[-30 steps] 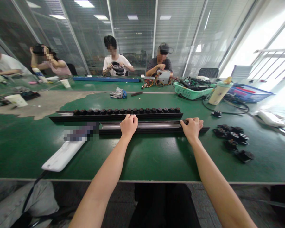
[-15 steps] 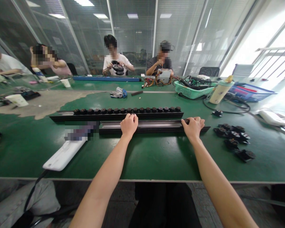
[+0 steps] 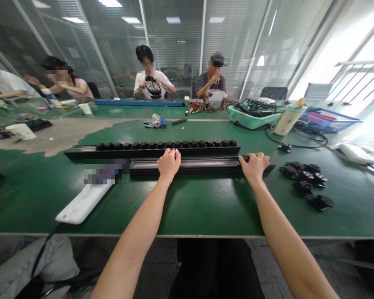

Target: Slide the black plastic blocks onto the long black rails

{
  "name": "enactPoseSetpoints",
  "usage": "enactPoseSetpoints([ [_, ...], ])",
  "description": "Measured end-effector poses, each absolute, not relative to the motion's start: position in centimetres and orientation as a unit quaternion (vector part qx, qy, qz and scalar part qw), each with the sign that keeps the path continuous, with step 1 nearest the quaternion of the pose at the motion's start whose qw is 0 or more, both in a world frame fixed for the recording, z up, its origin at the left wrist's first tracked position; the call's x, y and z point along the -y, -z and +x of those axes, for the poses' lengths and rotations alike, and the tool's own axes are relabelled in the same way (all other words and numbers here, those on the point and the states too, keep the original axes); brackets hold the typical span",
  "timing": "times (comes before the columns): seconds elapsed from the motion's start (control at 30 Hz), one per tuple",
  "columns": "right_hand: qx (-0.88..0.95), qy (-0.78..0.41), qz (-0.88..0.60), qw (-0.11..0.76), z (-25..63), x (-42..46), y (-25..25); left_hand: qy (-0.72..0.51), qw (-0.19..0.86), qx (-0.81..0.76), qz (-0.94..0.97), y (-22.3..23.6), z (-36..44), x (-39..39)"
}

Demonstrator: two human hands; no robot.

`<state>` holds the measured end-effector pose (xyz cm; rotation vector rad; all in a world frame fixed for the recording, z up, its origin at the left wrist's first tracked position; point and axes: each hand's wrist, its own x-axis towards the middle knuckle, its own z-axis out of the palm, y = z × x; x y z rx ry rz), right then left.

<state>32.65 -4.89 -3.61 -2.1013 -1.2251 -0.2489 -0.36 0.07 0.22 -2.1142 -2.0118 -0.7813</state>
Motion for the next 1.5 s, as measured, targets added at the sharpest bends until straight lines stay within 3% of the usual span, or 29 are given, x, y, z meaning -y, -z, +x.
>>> enactPoseSetpoints([
  [1.5, 0.443, 0.098, -0.831, 0.322, 33.7, 5.1, 3.4, 0.263, 0.071, 0.661, -0.699, 0.0, -0.4, -0.2],
])
